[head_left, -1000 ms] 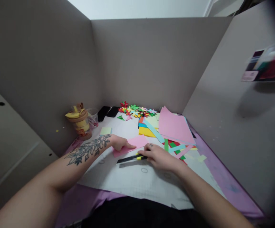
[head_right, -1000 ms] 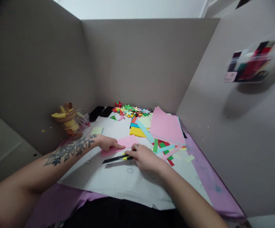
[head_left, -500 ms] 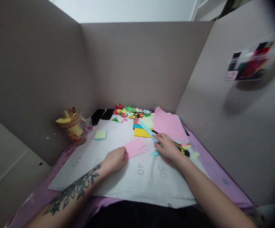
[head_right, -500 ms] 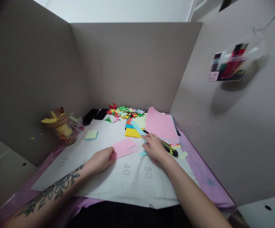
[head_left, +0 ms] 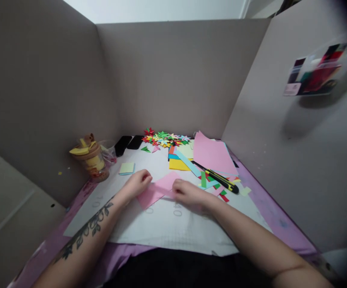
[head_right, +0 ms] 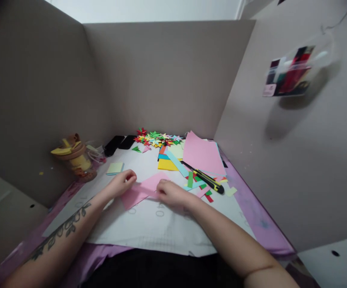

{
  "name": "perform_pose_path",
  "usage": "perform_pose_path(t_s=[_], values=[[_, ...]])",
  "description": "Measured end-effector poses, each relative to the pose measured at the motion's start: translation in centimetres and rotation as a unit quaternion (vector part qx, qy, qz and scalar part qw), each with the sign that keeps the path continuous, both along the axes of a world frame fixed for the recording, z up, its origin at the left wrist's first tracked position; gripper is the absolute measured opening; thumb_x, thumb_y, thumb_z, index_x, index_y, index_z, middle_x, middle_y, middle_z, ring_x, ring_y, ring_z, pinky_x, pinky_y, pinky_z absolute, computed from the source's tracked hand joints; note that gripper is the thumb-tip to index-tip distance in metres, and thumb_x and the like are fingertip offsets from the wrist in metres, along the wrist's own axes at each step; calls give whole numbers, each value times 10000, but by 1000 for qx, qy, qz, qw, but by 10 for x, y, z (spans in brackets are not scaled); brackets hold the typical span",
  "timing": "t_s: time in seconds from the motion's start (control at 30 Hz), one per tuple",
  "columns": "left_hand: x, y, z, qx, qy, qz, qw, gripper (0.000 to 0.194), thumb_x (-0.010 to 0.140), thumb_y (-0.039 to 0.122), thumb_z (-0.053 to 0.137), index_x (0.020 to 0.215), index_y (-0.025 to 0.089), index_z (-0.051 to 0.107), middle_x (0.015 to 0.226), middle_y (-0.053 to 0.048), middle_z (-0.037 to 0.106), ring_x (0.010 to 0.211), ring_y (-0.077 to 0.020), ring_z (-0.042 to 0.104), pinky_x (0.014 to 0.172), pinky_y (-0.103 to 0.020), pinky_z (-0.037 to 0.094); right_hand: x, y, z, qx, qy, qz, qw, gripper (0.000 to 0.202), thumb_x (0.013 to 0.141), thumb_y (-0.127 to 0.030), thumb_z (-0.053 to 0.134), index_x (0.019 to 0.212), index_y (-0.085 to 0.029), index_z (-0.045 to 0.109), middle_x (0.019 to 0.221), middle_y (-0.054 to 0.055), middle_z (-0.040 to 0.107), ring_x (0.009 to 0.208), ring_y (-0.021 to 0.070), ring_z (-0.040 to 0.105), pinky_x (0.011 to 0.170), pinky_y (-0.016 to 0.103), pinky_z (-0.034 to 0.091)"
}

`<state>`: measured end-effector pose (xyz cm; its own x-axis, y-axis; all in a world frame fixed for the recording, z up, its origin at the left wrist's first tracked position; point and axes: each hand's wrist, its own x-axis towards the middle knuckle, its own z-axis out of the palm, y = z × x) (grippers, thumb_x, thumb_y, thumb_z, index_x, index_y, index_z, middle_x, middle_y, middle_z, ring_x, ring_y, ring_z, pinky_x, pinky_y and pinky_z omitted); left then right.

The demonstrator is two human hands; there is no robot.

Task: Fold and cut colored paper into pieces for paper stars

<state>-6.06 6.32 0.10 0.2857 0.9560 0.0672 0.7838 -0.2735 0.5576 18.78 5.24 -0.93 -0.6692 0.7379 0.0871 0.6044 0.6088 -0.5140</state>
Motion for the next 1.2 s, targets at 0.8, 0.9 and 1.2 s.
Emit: perform_pose_path(t_s=[0.8,0.9,1.2], values=[[13,44,-25,-90,20,-75,993,215,666,291,593,852,187,621,684,19,596,601,-127,525,510,-212,332,-40,-15,-24,64,-47,132,988,636,831,-502,519,1358,-159,422,1473,151,273,1349,313,194,1078,477,205],[9,46,-27,-94,-13,-83,992,222,652,264,606,859,184,611,672,33,564,582,-115,499,502,-205,320,-52,-28,-19,4,-95,155,983,694,808,-613,481,1408,-299,328,1533,78,98,1373,377,26,1071,567,90],[8,47,-31,-93,-16,-89,992,240,657,275,605,878,183,622,659,38,542,578,-113,479,515,-209,325,-50,-27,-15,-38,-65,179,981,521,818,-562,511,1305,-382,472,1526,14,150,1371,388,-50,1046,619,21]])
